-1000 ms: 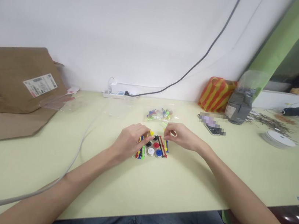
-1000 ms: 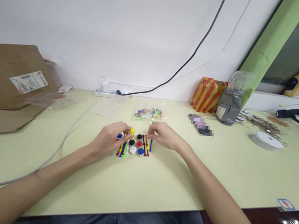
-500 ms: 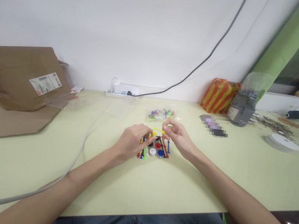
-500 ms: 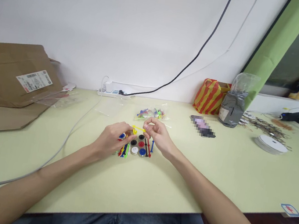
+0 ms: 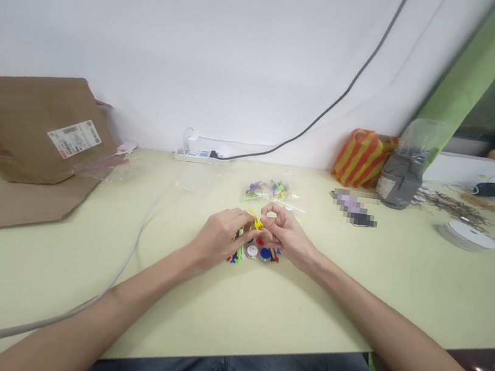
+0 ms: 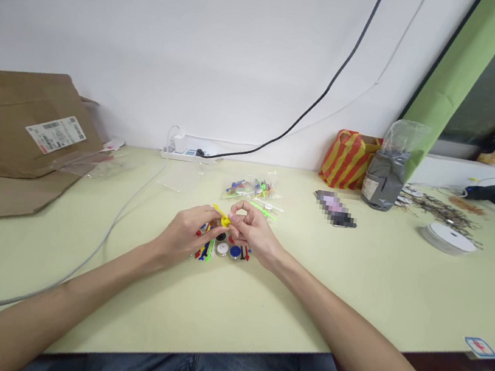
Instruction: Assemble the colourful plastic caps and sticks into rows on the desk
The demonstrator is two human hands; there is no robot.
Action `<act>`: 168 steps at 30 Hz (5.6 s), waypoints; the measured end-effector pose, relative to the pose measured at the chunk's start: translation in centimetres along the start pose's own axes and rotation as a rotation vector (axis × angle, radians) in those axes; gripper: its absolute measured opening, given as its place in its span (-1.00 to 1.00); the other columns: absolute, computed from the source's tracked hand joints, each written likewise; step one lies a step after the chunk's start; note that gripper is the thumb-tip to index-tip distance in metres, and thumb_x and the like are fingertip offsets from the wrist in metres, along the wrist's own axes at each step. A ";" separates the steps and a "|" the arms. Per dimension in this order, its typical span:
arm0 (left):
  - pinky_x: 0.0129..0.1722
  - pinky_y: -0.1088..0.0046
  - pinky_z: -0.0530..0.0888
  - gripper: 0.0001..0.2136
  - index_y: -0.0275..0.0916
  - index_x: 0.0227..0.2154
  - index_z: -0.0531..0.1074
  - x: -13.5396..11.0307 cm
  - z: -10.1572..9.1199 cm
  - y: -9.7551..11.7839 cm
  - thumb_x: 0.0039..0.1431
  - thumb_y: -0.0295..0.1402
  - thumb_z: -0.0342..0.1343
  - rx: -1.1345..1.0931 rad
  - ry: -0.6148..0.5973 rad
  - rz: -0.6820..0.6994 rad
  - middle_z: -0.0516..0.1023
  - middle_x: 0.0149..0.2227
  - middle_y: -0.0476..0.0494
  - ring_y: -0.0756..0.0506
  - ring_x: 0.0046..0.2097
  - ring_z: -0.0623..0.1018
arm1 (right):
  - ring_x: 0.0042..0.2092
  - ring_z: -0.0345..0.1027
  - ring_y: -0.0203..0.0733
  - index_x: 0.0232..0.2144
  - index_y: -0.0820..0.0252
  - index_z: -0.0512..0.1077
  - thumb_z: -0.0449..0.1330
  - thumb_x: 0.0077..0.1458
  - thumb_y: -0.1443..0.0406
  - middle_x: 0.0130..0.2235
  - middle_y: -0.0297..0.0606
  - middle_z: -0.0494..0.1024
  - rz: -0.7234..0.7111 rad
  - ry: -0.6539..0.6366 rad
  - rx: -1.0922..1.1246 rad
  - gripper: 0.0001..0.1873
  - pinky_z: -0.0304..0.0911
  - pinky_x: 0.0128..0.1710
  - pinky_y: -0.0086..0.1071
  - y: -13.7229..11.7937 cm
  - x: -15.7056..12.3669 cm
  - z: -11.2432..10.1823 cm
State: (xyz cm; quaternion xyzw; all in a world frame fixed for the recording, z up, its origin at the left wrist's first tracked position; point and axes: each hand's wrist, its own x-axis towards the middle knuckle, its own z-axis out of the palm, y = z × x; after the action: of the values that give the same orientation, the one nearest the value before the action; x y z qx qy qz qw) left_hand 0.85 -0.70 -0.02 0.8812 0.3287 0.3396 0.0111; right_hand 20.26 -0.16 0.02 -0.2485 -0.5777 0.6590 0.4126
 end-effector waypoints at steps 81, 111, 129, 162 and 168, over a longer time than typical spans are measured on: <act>-0.24 0.41 0.41 -0.76 -0.20 -0.13 0.47 0.0 -0.4 -0.9 0.37 -0.44 -0.12 0.073 -0.099 -0.093 0.52 -0.25 -0.09 -0.07 -0.22 0.52 | -0.18 0.33 -0.14 -0.35 0.17 0.59 0.31 0.15 0.36 -0.31 -0.23 0.48 -0.449 0.060 -1.220 -0.95 0.21 -0.12 -0.26 1.5 2.6 -4.7; -0.24 0.40 0.41 -0.81 -0.21 -0.21 0.47 0.2 -0.4 -0.3 0.35 -0.25 0.01 0.080 -0.052 -0.111 0.53 -0.30 -0.10 -0.08 -0.25 0.52 | -0.29 0.37 -0.19 -0.46 0.20 0.59 0.35 0.06 0.35 -0.38 -0.26 0.53 -0.189 -0.181 -1.163 -0.94 0.23 -0.23 -0.34 -1.2 0.7 -4.7; -0.31 0.42 0.38 -0.87 -0.22 -0.30 0.45 0.2 -0.6 0.0 0.29 -0.29 0.07 0.066 -0.062 -0.110 0.51 -0.35 -0.07 -0.05 -0.33 0.48 | 0.06 0.39 -0.05 -0.33 0.14 0.39 0.16 0.28 0.22 -0.12 -0.16 0.57 -0.411 0.031 -0.774 -0.85 0.19 0.12 -0.12 -2.7 -0.1 -2.8; -0.25 0.41 0.45 -0.86 -0.22 -0.27 0.47 0.0 -0.2 0.0 0.33 -0.30 0.05 -0.031 -0.039 -0.033 0.58 -0.26 -0.09 -0.06 -0.26 0.56 | -0.57 0.23 -0.35 -0.33 0.13 0.28 0.25 0.15 -0.05 -0.59 -0.47 0.39 -0.121 0.030 -0.296 -0.59 0.17 -0.55 -0.48 0.2 0.4 -0.8; -0.23 0.41 0.46 -0.87 -0.22 -0.20 0.46 -0.1 -0.1 -0.1 0.32 -0.31 0.06 -0.041 -0.071 -0.030 0.58 -0.24 -0.09 -0.06 -0.24 0.57 | -0.60 0.25 -0.35 -0.41 0.16 0.29 0.15 0.19 -0.12 -0.57 -0.42 0.36 -0.048 -0.035 -0.396 -0.52 0.10 -0.71 -0.52 0.0 0.2 -0.9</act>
State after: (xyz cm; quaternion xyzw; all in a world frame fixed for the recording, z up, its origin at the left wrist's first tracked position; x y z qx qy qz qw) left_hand 0.67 -0.73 -0.04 0.8873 0.3342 0.3144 0.0459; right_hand 20.86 0.49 -0.18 -0.2991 -0.7089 0.5268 0.3612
